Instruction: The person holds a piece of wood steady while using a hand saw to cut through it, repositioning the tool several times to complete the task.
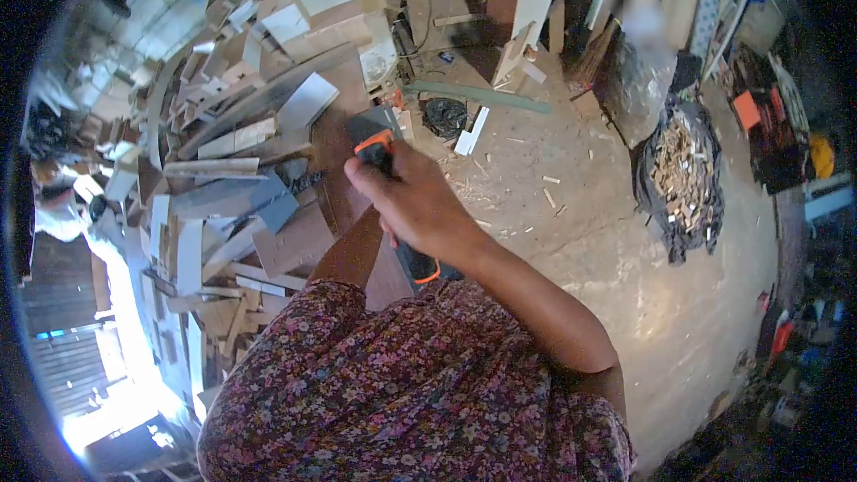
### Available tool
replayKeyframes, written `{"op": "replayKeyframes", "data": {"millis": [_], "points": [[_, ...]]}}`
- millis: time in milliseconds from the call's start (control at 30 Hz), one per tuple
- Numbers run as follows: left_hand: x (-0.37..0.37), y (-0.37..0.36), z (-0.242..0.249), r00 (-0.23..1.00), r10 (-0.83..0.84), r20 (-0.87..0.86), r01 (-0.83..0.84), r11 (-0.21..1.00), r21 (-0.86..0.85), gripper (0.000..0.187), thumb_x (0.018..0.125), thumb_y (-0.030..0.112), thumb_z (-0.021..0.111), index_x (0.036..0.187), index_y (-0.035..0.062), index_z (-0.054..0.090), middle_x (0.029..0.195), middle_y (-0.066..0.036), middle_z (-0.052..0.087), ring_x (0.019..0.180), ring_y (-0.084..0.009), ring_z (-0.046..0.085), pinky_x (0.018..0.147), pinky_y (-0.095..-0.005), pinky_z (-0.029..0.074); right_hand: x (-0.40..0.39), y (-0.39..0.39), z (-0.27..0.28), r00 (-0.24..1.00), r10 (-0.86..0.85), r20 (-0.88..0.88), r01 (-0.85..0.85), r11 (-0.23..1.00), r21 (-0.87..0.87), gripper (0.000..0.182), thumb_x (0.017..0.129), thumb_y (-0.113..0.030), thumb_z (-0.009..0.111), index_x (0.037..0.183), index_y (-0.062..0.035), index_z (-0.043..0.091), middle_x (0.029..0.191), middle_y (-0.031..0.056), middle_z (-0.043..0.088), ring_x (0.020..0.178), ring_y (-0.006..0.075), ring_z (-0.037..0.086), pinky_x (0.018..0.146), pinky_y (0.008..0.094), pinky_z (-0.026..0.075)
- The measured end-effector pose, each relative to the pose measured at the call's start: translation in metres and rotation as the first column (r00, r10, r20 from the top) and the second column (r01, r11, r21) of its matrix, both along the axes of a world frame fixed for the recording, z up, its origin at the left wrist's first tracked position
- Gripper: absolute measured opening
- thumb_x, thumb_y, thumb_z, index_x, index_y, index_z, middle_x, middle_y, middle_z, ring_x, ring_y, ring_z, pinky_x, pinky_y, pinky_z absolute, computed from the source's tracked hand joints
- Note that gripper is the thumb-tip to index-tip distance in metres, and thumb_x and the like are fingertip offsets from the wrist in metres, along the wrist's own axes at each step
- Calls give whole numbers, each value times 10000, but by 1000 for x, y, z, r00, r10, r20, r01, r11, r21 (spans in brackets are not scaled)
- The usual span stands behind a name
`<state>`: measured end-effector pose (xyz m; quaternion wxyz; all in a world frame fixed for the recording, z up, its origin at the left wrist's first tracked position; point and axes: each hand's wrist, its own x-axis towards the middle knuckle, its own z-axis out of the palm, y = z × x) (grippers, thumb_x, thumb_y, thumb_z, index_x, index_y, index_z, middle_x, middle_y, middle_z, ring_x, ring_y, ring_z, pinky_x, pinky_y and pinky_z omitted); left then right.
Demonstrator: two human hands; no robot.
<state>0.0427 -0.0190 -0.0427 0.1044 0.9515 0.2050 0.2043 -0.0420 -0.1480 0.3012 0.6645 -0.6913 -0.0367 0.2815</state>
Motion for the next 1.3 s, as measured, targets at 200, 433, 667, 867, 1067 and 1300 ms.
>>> {"op": "replayKeyframes", "data": {"millis": [200, 433, 667, 867, 1067, 1300], "points": [[71, 71, -24, 991, -42, -128, 57, 991, 120, 344, 792, 240, 418, 1092, 80, 470, 1159, -142, 425, 1106, -301, 389, 861, -473, 333, 0, -11, -9, 999, 13, 49, -11, 999, -47, 344, 845, -359, 517, 918, -32, 436, 596, 2, 419, 463, 88, 450, 380, 243, 379], [88, 71, -28, 964, -265, 26, 266, 956, -126, 342, 790, 197, 436, 1080, 18, 465, 1190, -176, 401, 1073, -335, 405, 900, -480, 308, 1, -20, -1, 1000, 15, 15, -14, 998, -58, 457, 826, -401, 521, 923, 37, 434, 557, 90, 507, 454, 170, 529, 435, 323, 422], [85, 69, -18, 961, -211, 177, 216, 976, -9, 339, 785, 258, 511, 1023, 18, 490, 1072, -177, 444, 998, -360, 425, 852, -463, 346, -24, -24, -34, 863, 37, 504, 269, 810, -520, 339, 843, -224, 509, 1003, 38, 365, 579, 218, 537, 519, 398, 548, 460, 438, 429], [78, 63, 3, 980, -196, 31, 193, 979, 70, 335, 771, 277, 535, 994, 27, 517, 1078, -189, 442, 980, -354, 444, 829, -445, 367, -27, -9, -34, 871, 15, 490, 257, 838, -482, 288, 835, -174, 518, 948, 31, 351, 568, 251, 527, 575, 431, 553, 484, 484, 426], [85, 61, -3, 953, -201, 226, 179, 977, 116, 304, 758, 267, 547, 929, 17, 523, 1004, -191, 458, 930, -351, 460, 776, -443, 382, -46, -13, -29, 870, 51, 490, 235, 832, -503, 296, 832, -160, 515, 973, 35, 341, 567, 247, 528, 581, 432, 555, 481, 479, 427], [83, 61, 7, 973, -217, 74, 217, 976, 0, 277, 750, 226, 527, 932, 17, 517, 973, -187, 470, 948, -348, 451, 797, -457, 361, -26, -10, -44, 871, -26, 491, 281, 846, -453, 308, 817, -184, 542, 950, 46, 387, 582, 242, 528, 602, 424, 560, 489, 448, 426]]}}
